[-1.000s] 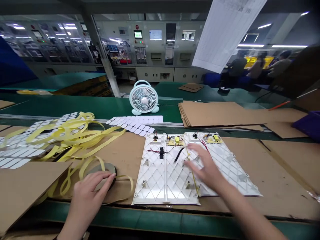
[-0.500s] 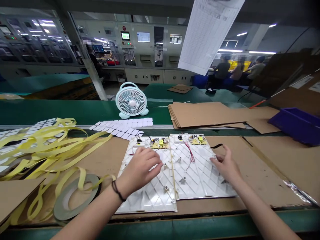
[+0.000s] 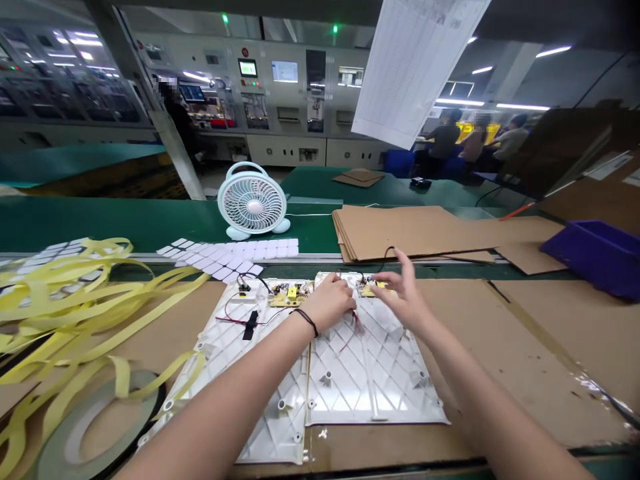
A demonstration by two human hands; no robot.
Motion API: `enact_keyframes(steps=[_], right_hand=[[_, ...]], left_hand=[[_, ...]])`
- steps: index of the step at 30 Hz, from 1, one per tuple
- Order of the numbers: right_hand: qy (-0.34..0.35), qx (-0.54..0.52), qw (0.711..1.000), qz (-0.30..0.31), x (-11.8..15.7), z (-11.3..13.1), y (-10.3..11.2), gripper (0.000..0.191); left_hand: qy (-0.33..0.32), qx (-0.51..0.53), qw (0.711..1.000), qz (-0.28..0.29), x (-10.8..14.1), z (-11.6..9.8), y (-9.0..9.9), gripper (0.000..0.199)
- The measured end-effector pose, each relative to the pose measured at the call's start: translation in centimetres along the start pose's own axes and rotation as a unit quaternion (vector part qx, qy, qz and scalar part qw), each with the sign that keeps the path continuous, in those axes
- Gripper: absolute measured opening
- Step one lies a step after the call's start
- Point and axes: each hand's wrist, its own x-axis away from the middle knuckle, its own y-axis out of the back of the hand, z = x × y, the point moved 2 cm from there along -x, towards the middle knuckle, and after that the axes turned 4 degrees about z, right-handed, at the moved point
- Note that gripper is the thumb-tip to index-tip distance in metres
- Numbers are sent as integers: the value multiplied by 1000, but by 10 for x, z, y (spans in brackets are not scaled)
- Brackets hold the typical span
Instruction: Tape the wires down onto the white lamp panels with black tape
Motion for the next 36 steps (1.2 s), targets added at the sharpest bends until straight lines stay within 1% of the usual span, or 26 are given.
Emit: enact_keyframes(steps=[2,4,7,10,13,15,19,22,24,27,29,31,33,36], right_hand=[[30,-56,997,52,-1,-2,-17,97],[43,-95,991,86,2,-4,-27,96],[47,-113,989,88,5,-8,-28,85],[42,-113,991,63,4,-10,-22,78],[26,-131,991,24,5,-11,-22,75],[14,-140,990,12,7,-11,-25,73],[4,-144,989,20,10,-9,-30,67],[-21,-150,988,38,7,-10,-27,74],[-42,-145,987,52,2,-13,-21,75],[-67,-96,991,58,-7,-24,1,62],[-88,-51,994,25,-12,-34,24,56],[-118,-16,993,-4,-14,-43,49,56],[-152,21,988,20,-14,-52,67,57],[-196,65,975,81,-10,-64,81,56]], left_hand=[[57,55,996,-28,5,3,0,14],[108,112,986,-55,11,5,1,17],[153,171,970,-83,17,7,0,16],[178,206,957,-104,18,7,-2,17],[185,227,950,-114,17,5,-3,16],[168,244,948,-113,15,2,-3,15],[130,272,948,-98,14,-2,-4,16],[136,277,946,-98,14,0,-7,16],[151,272,945,-98,16,3,-8,17],[167,264,945,-94,18,10,-9,16],[177,269,942,-93,20,15,-7,16],[189,278,938,-84,21,18,-7,18],[186,274,942,-57,20,16,-10,19],[162,245,956,-7,17,9,-18,22]])
